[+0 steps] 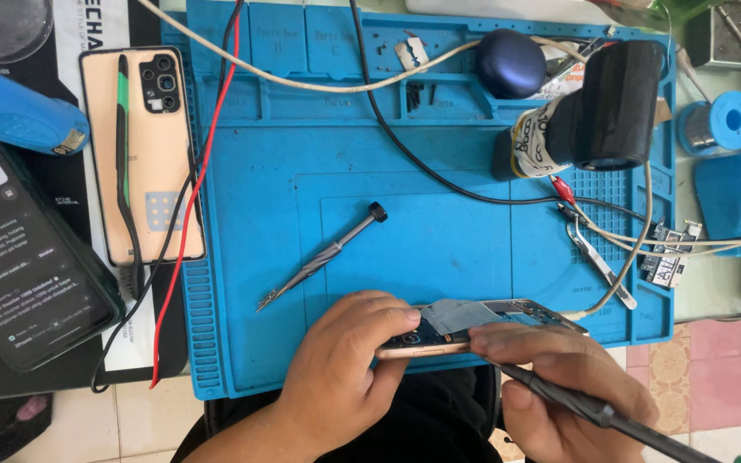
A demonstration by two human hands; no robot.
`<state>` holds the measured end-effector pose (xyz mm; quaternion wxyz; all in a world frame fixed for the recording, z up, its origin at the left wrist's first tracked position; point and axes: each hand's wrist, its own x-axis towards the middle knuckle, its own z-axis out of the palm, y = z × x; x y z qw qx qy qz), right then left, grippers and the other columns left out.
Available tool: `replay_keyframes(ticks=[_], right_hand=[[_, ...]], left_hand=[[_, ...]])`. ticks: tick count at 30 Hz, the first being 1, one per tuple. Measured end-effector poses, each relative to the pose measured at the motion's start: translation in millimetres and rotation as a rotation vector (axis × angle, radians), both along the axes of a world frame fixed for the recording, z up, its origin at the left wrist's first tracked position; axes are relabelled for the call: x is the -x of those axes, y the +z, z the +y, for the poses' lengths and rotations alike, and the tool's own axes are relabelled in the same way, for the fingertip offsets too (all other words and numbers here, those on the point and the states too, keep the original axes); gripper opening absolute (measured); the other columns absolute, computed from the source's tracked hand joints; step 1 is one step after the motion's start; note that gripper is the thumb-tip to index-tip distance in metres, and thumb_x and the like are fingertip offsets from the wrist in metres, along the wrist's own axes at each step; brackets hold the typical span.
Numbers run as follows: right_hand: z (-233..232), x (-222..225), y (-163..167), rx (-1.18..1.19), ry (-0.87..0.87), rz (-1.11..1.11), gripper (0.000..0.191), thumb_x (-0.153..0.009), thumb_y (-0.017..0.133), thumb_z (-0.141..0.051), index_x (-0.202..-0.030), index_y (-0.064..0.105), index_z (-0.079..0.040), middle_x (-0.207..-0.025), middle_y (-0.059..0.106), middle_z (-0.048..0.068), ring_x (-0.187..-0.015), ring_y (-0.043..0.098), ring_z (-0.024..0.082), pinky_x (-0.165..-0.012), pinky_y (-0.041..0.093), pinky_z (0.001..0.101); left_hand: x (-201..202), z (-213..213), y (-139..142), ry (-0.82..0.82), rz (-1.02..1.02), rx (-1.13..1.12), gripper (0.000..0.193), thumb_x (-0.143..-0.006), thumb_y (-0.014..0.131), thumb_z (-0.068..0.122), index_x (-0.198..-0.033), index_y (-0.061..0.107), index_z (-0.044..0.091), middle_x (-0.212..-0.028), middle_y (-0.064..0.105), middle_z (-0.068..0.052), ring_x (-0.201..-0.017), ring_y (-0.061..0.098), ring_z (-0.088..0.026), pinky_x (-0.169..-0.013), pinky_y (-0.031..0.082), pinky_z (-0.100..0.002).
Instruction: The person removes the camera module from a disassembled smartphone, places it aside, and uses a screwdriver to adjust internal components. They then use a prying tool to separate the phone's frame from the back panel and continue working on the internal assembly.
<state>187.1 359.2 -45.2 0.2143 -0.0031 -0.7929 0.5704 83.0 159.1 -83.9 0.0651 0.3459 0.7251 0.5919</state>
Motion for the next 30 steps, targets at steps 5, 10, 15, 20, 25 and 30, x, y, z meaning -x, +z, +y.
replay_keyframes(ticks=[5, 10, 15, 20, 25, 30], right_hand=[[10, 4, -4, -0.022, 0.057, 0.012, 0.028, -0.103, 0.068, -0.014, -0.117, 0.047, -0.002, -0.103, 0.074, 0.022, -0.098, 0.079, 0.031, -0.093, 0.067, 0.0480], [11, 2, -4, -0.011, 0.037, -0.030, 0.026, -0.102, 0.069, -0.015, -0.110, 0.048, -0.001, -0.105, 0.075, 0.024, -0.100, 0.079, 0.033, -0.092, 0.066, 0.0453], [10, 7, -3, 0.008, 0.056, -0.026, 0.028, -0.102, 0.068, -0.011, -0.117, 0.046, 0.001, -0.106, 0.074, 0.024, -0.098, 0.079, 0.032, -0.092, 0.066, 0.0436], [12, 16, 0, 0.012, 0.055, -0.022, 0.031, -0.100, 0.066, -0.005, -0.121, 0.045, 0.002, -0.104, 0.073, 0.027, -0.095, 0.079, 0.032, -0.088, 0.066, 0.0412], [16, 27, 7, 0.159, 0.106, -0.081, 0.037, -0.101, 0.064, 0.001, -0.128, 0.040, 0.003, -0.110, 0.071, 0.028, -0.103, 0.076, 0.031, -0.094, 0.064, 0.0411], [16, 34, 13, 0.130, 0.117, -0.094, 0.035, -0.100, 0.064, 0.004, -0.129, 0.043, 0.004, -0.109, 0.070, 0.024, -0.098, 0.075, 0.028, -0.094, 0.065, 0.0396]], left_hand=[[-1, 1, 0, 0.031, 0.021, 0.002, 0.056, -0.079, 0.076, -0.007, -0.127, 0.051, 0.008, -0.118, 0.069, -0.013, -0.112, 0.069, -0.034, -0.098, 0.056, -0.044], [-4, 1, 1, 0.052, -0.002, 0.018, 0.056, -0.080, 0.078, -0.005, -0.127, 0.051, 0.008, -0.119, 0.068, -0.013, -0.113, 0.069, -0.034, -0.095, 0.056, -0.043], [-4, 2, 3, 0.068, 0.015, 0.004, 0.054, -0.084, 0.079, -0.003, -0.129, 0.050, 0.009, -0.118, 0.068, -0.013, -0.111, 0.069, -0.034, -0.094, 0.055, -0.043], [-5, 6, 5, 0.118, -0.015, 0.019, 0.050, -0.088, 0.079, 0.001, -0.128, 0.050, 0.008, -0.114, 0.071, -0.012, -0.106, 0.071, -0.032, -0.088, 0.057, -0.040], [-8, 10, 7, 0.200, -0.010, 0.058, 0.046, -0.090, 0.081, 0.008, -0.126, 0.052, 0.006, -0.112, 0.071, -0.013, -0.103, 0.071, -0.031, -0.087, 0.056, -0.040], [-9, 11, 8, 0.227, 0.002, 0.075, 0.045, -0.089, 0.081, 0.009, -0.126, 0.054, 0.005, -0.114, 0.071, -0.013, -0.106, 0.071, -0.032, -0.091, 0.056, -0.040]])
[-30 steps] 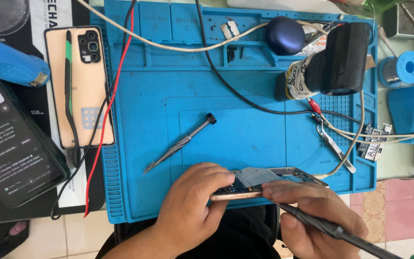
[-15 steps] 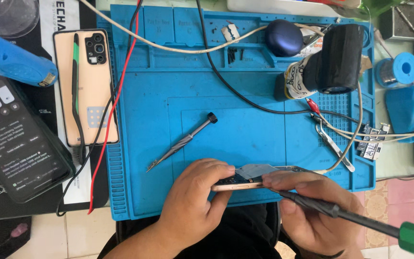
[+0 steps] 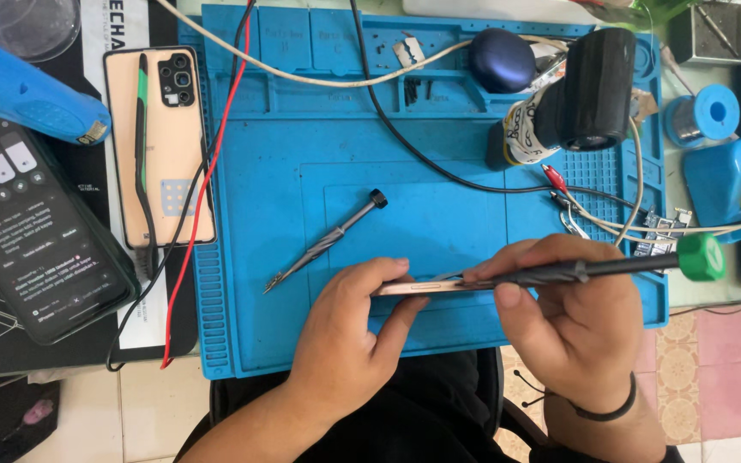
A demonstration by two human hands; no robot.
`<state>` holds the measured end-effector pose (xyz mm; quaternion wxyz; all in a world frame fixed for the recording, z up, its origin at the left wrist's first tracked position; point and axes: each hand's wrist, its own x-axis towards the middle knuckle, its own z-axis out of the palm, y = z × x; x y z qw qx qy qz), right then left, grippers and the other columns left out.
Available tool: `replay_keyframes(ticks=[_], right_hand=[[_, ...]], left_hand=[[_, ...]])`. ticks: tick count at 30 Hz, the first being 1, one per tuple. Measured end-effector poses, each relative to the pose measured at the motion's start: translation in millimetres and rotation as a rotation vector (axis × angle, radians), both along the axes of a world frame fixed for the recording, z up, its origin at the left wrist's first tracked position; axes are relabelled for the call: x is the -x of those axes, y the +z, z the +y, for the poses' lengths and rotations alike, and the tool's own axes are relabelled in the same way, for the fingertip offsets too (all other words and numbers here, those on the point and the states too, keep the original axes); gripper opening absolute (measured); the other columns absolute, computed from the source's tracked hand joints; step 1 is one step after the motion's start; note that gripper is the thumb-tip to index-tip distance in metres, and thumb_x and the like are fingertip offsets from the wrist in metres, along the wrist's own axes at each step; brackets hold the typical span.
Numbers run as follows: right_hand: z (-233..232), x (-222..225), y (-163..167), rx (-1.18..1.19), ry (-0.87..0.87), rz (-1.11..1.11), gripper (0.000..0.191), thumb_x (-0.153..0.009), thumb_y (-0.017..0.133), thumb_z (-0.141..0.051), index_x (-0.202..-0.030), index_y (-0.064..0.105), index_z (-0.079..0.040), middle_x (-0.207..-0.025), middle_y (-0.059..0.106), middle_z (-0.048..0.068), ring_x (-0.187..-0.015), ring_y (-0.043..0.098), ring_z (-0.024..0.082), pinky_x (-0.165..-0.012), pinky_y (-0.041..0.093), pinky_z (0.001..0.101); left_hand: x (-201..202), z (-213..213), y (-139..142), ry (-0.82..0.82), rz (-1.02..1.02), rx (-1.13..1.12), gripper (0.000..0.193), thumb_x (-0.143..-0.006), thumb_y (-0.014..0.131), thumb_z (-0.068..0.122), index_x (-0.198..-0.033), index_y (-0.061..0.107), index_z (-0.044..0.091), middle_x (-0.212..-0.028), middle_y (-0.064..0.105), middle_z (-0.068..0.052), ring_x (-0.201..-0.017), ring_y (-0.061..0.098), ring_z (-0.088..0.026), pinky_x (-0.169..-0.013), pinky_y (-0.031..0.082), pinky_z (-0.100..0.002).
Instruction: The person removes the camera module from a disassembled smartphone, places it aside, and uses a screwdriver to adjust internal components. They then use a prying tool to separate the phone's frame from the back panel and continue working on the internal assembly.
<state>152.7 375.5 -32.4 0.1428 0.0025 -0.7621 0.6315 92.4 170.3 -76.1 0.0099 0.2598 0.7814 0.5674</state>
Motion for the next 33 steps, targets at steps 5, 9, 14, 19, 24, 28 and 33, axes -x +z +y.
replay_keyframes(ticks=[5, 9, 14, 19, 24, 28, 33], right_hand=[[-2, 2, 6, -0.093, -0.023, -0.015, 0.034, -0.099, 0.063, 0.005, -0.126, 0.044, 0.005, -0.108, 0.069, 0.022, -0.097, 0.074, 0.026, -0.090, 0.063, 0.0381], [-3, 3, 7, -0.099, -0.028, -0.016, 0.033, -0.098, 0.064, 0.006, -0.124, 0.045, 0.005, -0.107, 0.069, 0.021, -0.100, 0.074, 0.027, -0.088, 0.064, 0.0373], [-4, 3, 6, -0.073, -0.036, -0.006, 0.032, -0.099, 0.063, 0.006, -0.125, 0.045, 0.005, -0.108, 0.068, 0.021, -0.095, 0.075, 0.025, -0.090, 0.065, 0.0375], [-5, 3, 7, -0.081, -0.037, -0.011, 0.030, -0.100, 0.063, 0.006, -0.124, 0.045, 0.004, -0.103, 0.068, 0.020, -0.094, 0.074, 0.024, -0.090, 0.064, 0.0375], [-6, 4, 9, -0.080, -0.035, -0.017, 0.030, -0.100, 0.063, 0.006, -0.124, 0.045, 0.005, -0.107, 0.068, 0.020, -0.096, 0.074, 0.024, -0.090, 0.064, 0.0369], [-6, 5, 11, -0.115, -0.035, -0.018, 0.030, -0.100, 0.063, 0.007, -0.124, 0.045, 0.006, -0.101, 0.069, 0.020, -0.094, 0.074, 0.024, -0.090, 0.063, 0.0361], [-6, 5, 12, -0.122, -0.042, -0.033, 0.032, -0.098, 0.063, 0.007, -0.125, 0.045, 0.006, -0.106, 0.069, 0.020, -0.095, 0.074, 0.024, -0.087, 0.062, 0.0349]], left_hand=[[-2, 1, -1, 0.024, 0.024, 0.004, 0.046, -0.089, 0.082, 0.011, -0.126, 0.055, 0.005, -0.117, 0.071, -0.012, -0.107, 0.070, -0.031, -0.093, 0.056, -0.039], [-3, 1, -1, 0.023, 0.007, 0.014, 0.047, -0.089, 0.082, 0.012, -0.126, 0.054, 0.004, -0.117, 0.071, -0.012, -0.107, 0.071, -0.030, -0.093, 0.055, -0.039], [-4, 1, 0, 0.027, 0.016, 0.018, 0.047, -0.089, 0.082, 0.012, -0.126, 0.054, 0.005, -0.119, 0.070, -0.012, -0.108, 0.070, -0.030, -0.094, 0.055, -0.039], [-4, 1, 1, 0.030, 0.001, 0.007, 0.047, -0.089, 0.082, 0.012, -0.127, 0.054, 0.005, -0.119, 0.070, -0.012, -0.109, 0.071, -0.030, -0.094, 0.056, -0.039], [-4, 0, 1, 0.011, -0.023, 0.007, 0.048, -0.090, 0.082, 0.012, -0.128, 0.053, 0.005, -0.117, 0.070, -0.013, -0.108, 0.071, -0.029, -0.094, 0.057, -0.038], [-5, 1, 1, 0.012, -0.021, 0.003, 0.048, -0.090, 0.081, 0.011, -0.128, 0.053, 0.005, -0.118, 0.070, -0.012, -0.108, 0.071, -0.029, -0.094, 0.057, -0.038], [-5, 1, 0, 0.021, -0.019, 0.006, 0.048, -0.090, 0.081, 0.012, -0.128, 0.053, 0.004, -0.120, 0.070, -0.012, -0.110, 0.071, -0.029, -0.095, 0.057, -0.038]])
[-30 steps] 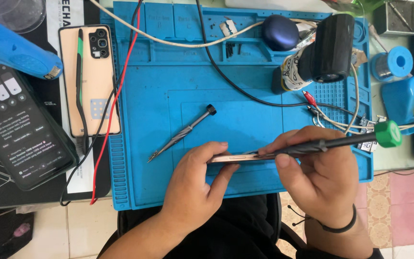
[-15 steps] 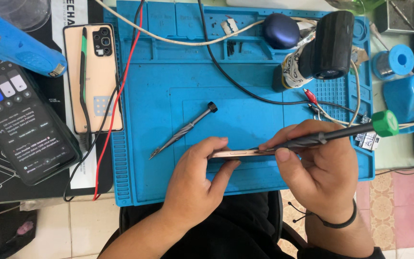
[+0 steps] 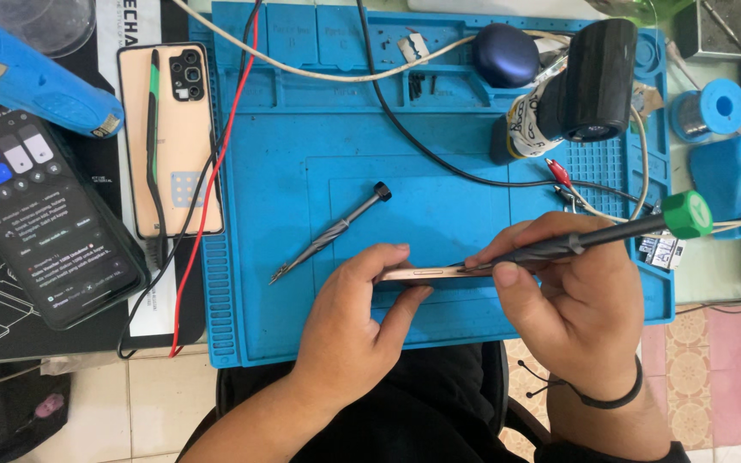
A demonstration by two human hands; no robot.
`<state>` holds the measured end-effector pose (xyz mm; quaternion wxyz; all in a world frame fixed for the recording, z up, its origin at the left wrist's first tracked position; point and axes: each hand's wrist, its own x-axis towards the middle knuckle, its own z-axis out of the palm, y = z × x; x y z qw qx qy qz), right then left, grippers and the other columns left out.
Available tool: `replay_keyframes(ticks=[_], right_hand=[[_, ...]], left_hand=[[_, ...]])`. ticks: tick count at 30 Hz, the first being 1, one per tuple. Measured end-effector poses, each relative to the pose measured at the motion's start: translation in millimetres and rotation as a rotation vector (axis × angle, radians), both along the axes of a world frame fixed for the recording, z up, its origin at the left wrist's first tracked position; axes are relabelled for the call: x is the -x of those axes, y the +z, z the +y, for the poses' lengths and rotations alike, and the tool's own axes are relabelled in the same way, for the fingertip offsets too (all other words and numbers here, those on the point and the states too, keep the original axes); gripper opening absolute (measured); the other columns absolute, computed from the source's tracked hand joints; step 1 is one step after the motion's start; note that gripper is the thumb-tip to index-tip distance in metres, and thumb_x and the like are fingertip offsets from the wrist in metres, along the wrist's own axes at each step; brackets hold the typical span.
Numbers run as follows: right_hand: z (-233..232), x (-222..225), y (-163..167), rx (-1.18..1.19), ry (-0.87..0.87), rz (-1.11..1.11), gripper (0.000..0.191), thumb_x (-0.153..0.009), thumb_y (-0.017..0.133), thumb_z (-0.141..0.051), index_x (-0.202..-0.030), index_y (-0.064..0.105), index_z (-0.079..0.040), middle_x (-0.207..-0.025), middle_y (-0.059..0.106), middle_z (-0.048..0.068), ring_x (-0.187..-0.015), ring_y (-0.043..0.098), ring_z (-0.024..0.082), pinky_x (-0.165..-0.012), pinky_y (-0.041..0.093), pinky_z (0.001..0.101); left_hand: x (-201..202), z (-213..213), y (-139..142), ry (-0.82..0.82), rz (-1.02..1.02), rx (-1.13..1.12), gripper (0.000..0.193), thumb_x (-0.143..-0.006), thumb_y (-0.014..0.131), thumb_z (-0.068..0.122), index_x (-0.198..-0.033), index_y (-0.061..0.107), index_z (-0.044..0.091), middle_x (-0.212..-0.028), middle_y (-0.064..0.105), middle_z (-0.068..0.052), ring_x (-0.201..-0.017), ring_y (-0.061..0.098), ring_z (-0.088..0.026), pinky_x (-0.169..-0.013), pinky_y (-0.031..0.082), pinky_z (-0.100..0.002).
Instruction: The person removes the camera module from a disassembled smartphone, places it aside, and uses a screwdriver to adjust internal components. They then use a prying tool to separate the phone's frame from the back panel and continue working on the internal assembly.
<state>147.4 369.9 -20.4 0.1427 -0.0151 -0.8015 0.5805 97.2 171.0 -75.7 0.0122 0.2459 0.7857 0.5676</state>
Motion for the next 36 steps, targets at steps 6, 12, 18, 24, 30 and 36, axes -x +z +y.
replay_keyframes(ticks=[6, 12, 18, 24, 30, 36], right_hand=[[-0.9, 0.8, 1.3, 0.006, 0.000, 0.002, 0.032, -0.098, 0.062, 0.007, -0.124, 0.045, 0.006, -0.106, 0.069, 0.020, -0.098, 0.074, 0.025, -0.086, 0.062, 0.0340], [-1.1, 1.4, 1.7, -0.010, -0.004, 0.006, 0.031, -0.098, 0.063, 0.008, -0.123, 0.045, 0.006, -0.106, 0.069, 0.020, -0.095, 0.075, 0.024, -0.085, 0.063, 0.0332], [-1.0, 1.3, 1.6, -0.001, -0.013, -0.002, 0.031, -0.097, 0.063, 0.008, -0.123, 0.046, 0.007, -0.106, 0.069, 0.020, -0.098, 0.075, 0.025, -0.084, 0.063, 0.0330], [-0.5, 1.1, 2.8, 0.008, -0.013, -0.008, 0.031, -0.097, 0.063, 0.008, -0.123, 0.046, 0.007, -0.107, 0.069, 0.020, -0.099, 0.075, 0.025, -0.086, 0.063, 0.0338], [-1.2, 2.6, 2.9, -0.001, -0.016, -0.012, 0.032, -0.096, 0.063, 0.008, -0.123, 0.046, 0.007, -0.107, 0.069, 0.020, -0.099, 0.075, 0.025, -0.086, 0.064, 0.0341], [-0.8, 4.5, 2.7, -0.005, -0.006, -0.002, 0.031, -0.097, 0.062, 0.008, -0.123, 0.045, 0.006, -0.107, 0.069, 0.020, -0.099, 0.075, 0.025, -0.086, 0.064, 0.0343]], left_hand=[[0.2, -0.2, 0.2, 0.003, 0.006, 0.004, 0.049, -0.089, 0.082, 0.012, -0.128, 0.053, 0.004, -0.120, 0.070, -0.013, -0.110, 0.071, -0.030, -0.095, 0.056, -0.039], [0.9, -0.2, 0.3, 0.006, 0.012, -0.003, 0.048, -0.089, 0.082, 0.012, -0.127, 0.054, 0.004, -0.119, 0.071, -0.013, -0.109, 0.071, -0.030, -0.094, 0.056, -0.039], [0.9, -0.2, 1.1, 0.001, 0.003, 0.005, 0.047, -0.089, 0.082, 0.012, -0.127, 0.054, 0.005, -0.119, 0.071, -0.012, -0.109, 0.071, -0.030, -0.094, 0.056, -0.039], [0.5, 0.4, 1.4, 0.003, 0.007, 0.012, 0.047, -0.089, 0.082, 0.013, -0.127, 0.054, 0.005, -0.121, 0.071, -0.012, -0.110, 0.071, -0.030, -0.095, 0.056, -0.039], [1.6, -0.5, 0.9, 0.003, 0.009, 0.005, 0.048, -0.089, 0.082, 0.012, -0.127, 0.054, 0.005, -0.121, 0.071, -0.012, -0.110, 0.071, -0.030, -0.095, 0.056, -0.039], [2.1, -0.6, 1.2, -0.002, -0.003, 0.009, 0.048, -0.089, 0.082, 0.012, -0.128, 0.054, 0.004, -0.120, 0.071, -0.013, -0.109, 0.071, -0.029, -0.095, 0.056, -0.038]])
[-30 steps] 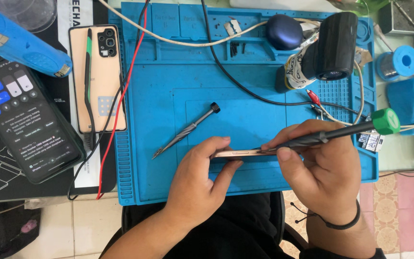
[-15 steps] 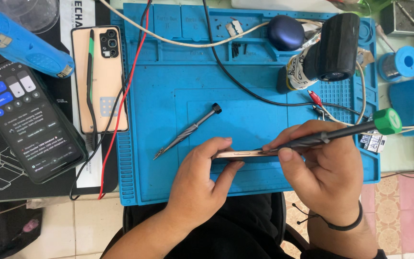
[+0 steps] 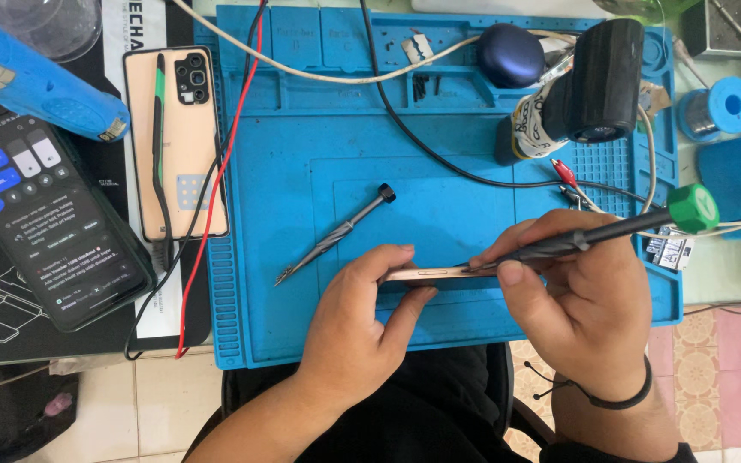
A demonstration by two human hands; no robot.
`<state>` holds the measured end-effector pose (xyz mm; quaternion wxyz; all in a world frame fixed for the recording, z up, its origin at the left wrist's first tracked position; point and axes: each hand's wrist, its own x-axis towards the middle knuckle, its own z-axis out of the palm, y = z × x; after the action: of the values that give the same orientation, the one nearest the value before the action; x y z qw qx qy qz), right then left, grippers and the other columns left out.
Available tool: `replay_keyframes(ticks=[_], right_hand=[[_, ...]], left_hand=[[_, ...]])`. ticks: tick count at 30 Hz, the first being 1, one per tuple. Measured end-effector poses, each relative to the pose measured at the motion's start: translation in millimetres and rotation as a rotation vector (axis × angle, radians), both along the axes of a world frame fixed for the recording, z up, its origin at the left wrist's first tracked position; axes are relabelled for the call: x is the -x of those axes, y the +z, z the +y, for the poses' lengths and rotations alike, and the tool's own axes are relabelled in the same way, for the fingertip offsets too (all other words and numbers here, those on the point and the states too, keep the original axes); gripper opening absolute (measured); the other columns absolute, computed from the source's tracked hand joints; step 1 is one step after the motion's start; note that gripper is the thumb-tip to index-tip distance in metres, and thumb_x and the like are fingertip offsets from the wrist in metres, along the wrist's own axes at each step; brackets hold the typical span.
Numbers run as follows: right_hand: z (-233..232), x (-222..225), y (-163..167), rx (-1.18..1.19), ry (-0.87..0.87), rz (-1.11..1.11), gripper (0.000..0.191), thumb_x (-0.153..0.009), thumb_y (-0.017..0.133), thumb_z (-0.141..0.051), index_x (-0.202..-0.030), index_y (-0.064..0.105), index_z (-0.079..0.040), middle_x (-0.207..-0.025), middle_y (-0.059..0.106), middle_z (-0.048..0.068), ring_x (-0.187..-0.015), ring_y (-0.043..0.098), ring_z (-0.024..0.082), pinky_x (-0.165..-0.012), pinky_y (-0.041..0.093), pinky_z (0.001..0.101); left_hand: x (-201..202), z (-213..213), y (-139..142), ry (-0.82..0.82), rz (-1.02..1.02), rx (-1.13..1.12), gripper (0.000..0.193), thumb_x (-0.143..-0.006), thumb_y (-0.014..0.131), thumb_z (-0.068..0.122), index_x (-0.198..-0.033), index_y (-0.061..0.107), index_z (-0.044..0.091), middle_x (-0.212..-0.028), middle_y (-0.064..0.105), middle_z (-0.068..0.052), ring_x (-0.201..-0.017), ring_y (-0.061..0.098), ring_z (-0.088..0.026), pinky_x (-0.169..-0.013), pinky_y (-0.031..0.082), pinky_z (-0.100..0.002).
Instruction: The person removes the camera module from a disassembled smartphone, places it aside, and uses a screwdriver to adjust internal components. They then use a prying tool to separate the phone's frame from the back panel and continue working on the internal assembly.
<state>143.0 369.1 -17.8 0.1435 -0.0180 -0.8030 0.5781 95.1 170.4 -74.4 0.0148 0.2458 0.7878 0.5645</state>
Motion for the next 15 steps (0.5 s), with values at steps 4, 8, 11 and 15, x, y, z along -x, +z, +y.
replay_keyframes(ticks=[4, 8, 11, 15], right_hand=[[0.4, 0.9, -0.2, 0.000, -0.008, -0.012, 0.031, -0.098, 0.062, 0.009, -0.124, 0.045, 0.007, -0.107, 0.069, 0.020, -0.098, 0.074, 0.024, -0.087, 0.063, 0.0348], [0.5, 1.9, -0.1, 0.024, -0.003, -0.014, 0.030, -0.099, 0.061, 0.009, -0.123, 0.045, 0.007, -0.106, 0.069, 0.019, -0.099, 0.074, 0.024, -0.088, 0.064, 0.0348], [1.0, 2.7, 0.8, 0.003, 0.000, -0.021, 0.028, -0.099, 0.061, 0.008, -0.122, 0.046, 0.007, -0.105, 0.069, 0.019, -0.098, 0.074, 0.023, -0.087, 0.064, 0.0341], [0.9, 3.2, 1.6, -0.001, 0.000, -0.020, 0.028, -0.099, 0.061, 0.008, -0.122, 0.046, 0.008, -0.105, 0.069, 0.019, -0.098, 0.074, 0.023, -0.086, 0.064, 0.0336]], left_hand=[[-0.2, 0.5, -0.5, 0.013, 0.001, -0.001, 0.049, -0.089, 0.082, 0.013, -0.128, 0.054, 0.004, -0.119, 0.071, -0.013, -0.109, 0.071, -0.030, -0.095, 0.057, -0.038], [-1.1, 1.8, -1.9, 0.019, -0.016, -0.008, 0.050, -0.089, 0.082, 0.013, -0.129, 0.054, 0.003, -0.118, 0.070, -0.014, -0.109, 0.071, -0.030, -0.094, 0.057, -0.038], [-1.5, 1.8, -2.2, 0.022, -0.013, 0.000, 0.050, -0.089, 0.082, 0.013, -0.129, 0.054, 0.003, -0.118, 0.070, -0.014, -0.109, 0.071, -0.030, -0.094, 0.057, -0.038], [-1.4, 1.6, -2.0, 0.015, -0.020, 0.002, 0.050, -0.090, 0.082, 0.013, -0.129, 0.053, 0.003, -0.118, 0.070, -0.014, -0.109, 0.072, -0.029, -0.094, 0.057, -0.037]])
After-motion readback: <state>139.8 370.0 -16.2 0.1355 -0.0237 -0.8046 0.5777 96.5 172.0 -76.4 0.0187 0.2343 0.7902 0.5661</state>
